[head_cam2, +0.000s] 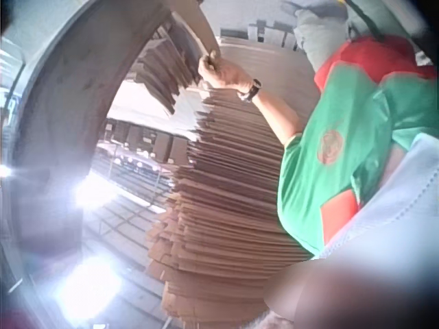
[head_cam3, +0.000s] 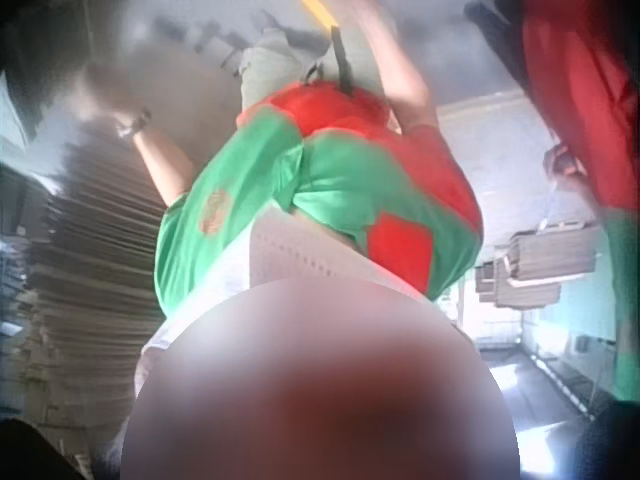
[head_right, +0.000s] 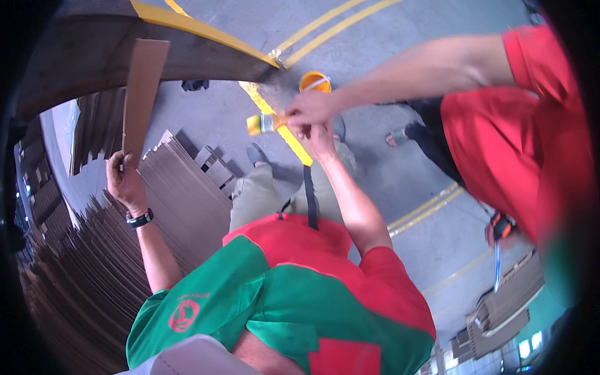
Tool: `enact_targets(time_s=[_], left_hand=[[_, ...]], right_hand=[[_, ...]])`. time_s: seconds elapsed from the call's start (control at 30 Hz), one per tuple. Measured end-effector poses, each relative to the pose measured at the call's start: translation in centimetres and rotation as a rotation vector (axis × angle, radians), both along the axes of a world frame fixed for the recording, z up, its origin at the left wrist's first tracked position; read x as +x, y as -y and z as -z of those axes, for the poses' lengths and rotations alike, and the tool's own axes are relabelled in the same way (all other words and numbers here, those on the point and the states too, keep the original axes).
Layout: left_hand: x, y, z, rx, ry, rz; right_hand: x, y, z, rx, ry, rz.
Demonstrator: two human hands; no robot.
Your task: The person kneels and paints a vertical metal pillar yellow using a paintbrush and a small paint can. They repeatedly dip the brush into the paint and apply it to the pillar surface, then walk to retrieve a thin wooden board and use it as a shield while continuing to paint.
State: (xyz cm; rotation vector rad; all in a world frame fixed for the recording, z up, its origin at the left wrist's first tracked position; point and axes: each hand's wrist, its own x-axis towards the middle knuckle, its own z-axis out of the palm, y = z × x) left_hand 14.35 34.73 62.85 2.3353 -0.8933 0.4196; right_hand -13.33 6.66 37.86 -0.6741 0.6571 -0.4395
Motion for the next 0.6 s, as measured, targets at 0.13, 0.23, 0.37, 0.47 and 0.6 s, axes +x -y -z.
enact_targets(time_s=[0.13,0.23,0.37,0.47,0.6], left_hand=[[-3.1,-3.2,1.5,-0.009,-0.168,0.013],[-4.5,-4.5,2.0,0.021,-0.185,-0.009],[-5.0,-5.0,1.0,-0.035,-0.242,-0.021],[-3.4,-4.0,-1.8,-0.058,-0.14,0.077],[1.4,-0.5,-6.7,-0.056,0.043,0.224]], right_hand=[[-0.8,-1.9,-3.3,0.039,0.033,0.143],[-0.7,-1.7,-6.5,0.03,0.097,0.192],[0.2,-0.3,-10.4,-0.02,0.127,0.201],[-0.3,-0.6,-12.0,-0.081,0.092,0.19],[-1.6,-2.8,-11.9,-0.207,-0.135,0.09]])
